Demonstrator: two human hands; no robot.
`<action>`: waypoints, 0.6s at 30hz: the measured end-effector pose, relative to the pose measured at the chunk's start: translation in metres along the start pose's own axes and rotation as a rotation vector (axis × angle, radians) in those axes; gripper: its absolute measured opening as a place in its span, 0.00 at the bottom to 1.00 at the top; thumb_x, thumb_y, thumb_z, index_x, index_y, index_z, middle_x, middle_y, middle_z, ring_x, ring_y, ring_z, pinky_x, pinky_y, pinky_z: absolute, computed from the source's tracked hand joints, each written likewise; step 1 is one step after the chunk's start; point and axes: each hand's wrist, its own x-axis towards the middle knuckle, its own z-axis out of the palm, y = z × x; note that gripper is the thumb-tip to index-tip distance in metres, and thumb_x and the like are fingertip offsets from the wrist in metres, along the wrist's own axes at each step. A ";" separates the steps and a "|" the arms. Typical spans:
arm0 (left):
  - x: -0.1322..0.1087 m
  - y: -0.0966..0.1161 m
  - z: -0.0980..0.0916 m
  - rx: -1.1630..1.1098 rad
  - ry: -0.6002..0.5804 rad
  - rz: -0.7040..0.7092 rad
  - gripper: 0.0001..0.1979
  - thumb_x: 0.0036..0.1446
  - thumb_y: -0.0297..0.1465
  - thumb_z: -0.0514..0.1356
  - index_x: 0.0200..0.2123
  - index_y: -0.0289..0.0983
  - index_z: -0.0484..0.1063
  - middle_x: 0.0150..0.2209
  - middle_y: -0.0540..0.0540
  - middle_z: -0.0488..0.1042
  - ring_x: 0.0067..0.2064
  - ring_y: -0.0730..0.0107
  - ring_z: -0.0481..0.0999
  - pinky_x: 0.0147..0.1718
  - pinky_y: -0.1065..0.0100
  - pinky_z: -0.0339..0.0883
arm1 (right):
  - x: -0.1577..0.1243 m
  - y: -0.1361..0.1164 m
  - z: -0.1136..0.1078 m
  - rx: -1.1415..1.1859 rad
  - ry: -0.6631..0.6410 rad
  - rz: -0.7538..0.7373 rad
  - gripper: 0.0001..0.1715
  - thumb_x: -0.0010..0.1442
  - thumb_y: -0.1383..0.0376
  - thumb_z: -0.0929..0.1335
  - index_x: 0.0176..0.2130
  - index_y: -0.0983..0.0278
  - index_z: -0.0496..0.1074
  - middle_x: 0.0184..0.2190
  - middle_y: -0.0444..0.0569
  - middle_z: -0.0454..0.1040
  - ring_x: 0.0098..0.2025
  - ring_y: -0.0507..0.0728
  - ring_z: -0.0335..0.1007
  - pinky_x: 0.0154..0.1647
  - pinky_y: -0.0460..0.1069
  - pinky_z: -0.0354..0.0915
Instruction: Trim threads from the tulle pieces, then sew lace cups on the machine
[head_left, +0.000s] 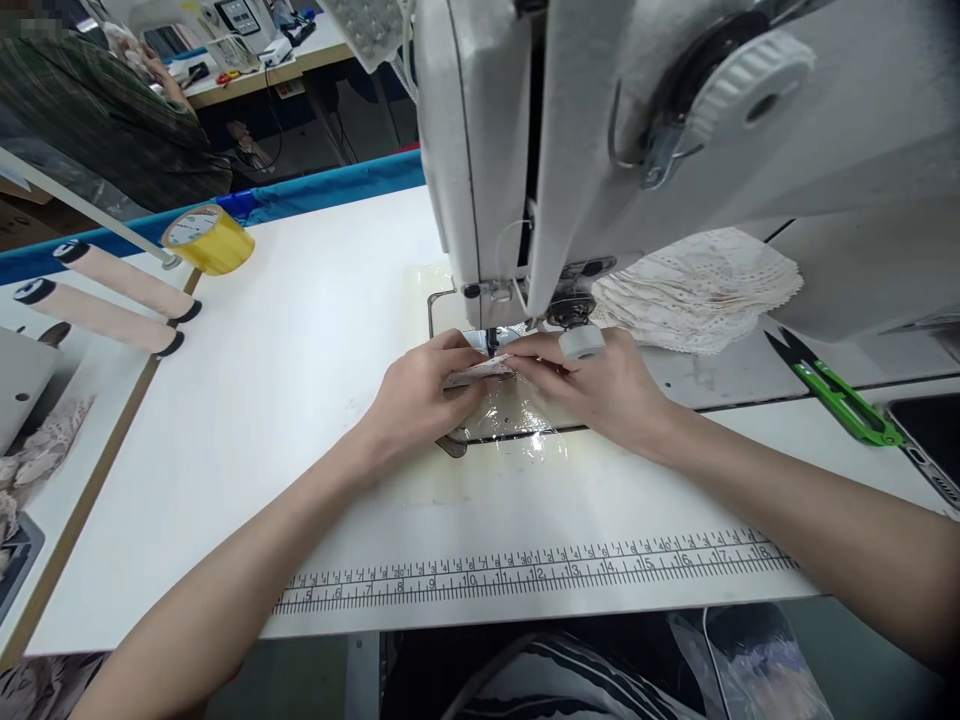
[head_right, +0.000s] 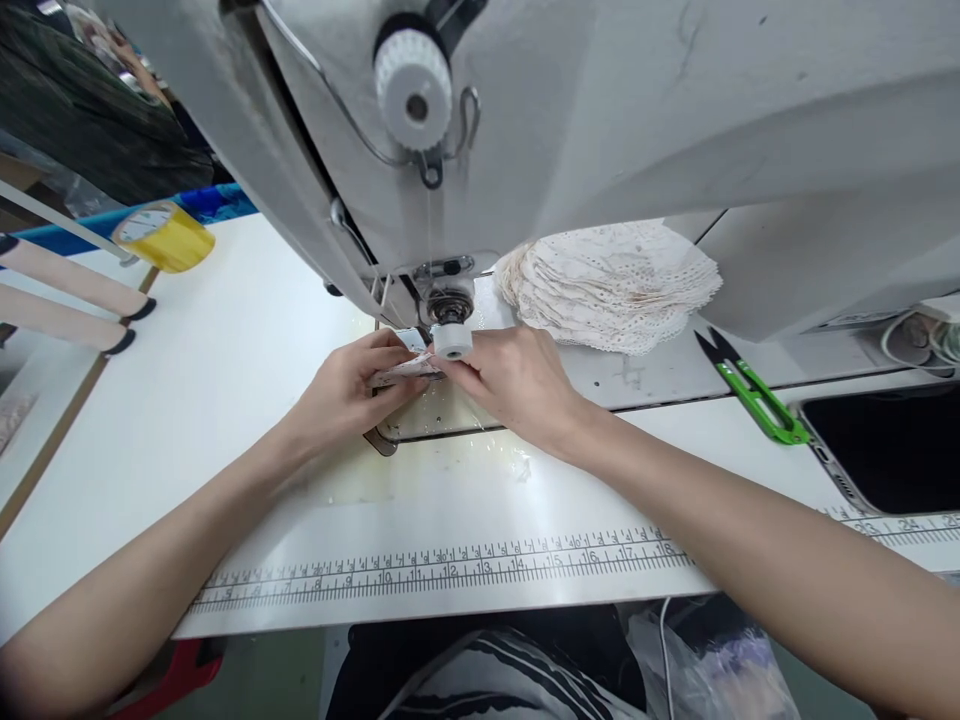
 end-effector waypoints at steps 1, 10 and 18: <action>0.000 -0.002 0.000 -0.018 0.002 0.008 0.09 0.60 0.30 0.59 0.40 0.40 0.79 0.45 0.46 0.76 0.41 0.64 0.76 0.39 0.62 0.70 | 0.000 0.001 0.000 -0.014 -0.006 0.002 0.19 0.69 0.57 0.62 0.41 0.63 0.79 0.25 0.47 0.77 0.25 0.52 0.68 0.27 0.47 0.59; -0.019 -0.002 0.005 0.410 0.106 0.319 0.10 0.64 0.30 0.57 0.41 0.40 0.79 0.37 0.46 0.77 0.31 0.69 0.74 0.25 0.66 0.65 | -0.010 0.001 -0.009 -0.225 0.012 -0.380 0.15 0.69 0.63 0.63 0.38 0.61 0.79 0.34 0.44 0.81 0.30 0.51 0.71 0.26 0.47 0.59; -0.039 0.009 0.017 0.817 0.150 0.515 0.15 0.63 0.22 0.55 0.51 0.33 0.74 0.53 0.40 0.78 0.57 0.55 0.74 0.48 0.55 0.65 | -0.012 -0.008 -0.013 -0.426 -0.006 -0.556 0.18 0.66 0.76 0.62 0.34 0.62 0.77 0.33 0.44 0.80 0.34 0.52 0.72 0.33 0.49 0.61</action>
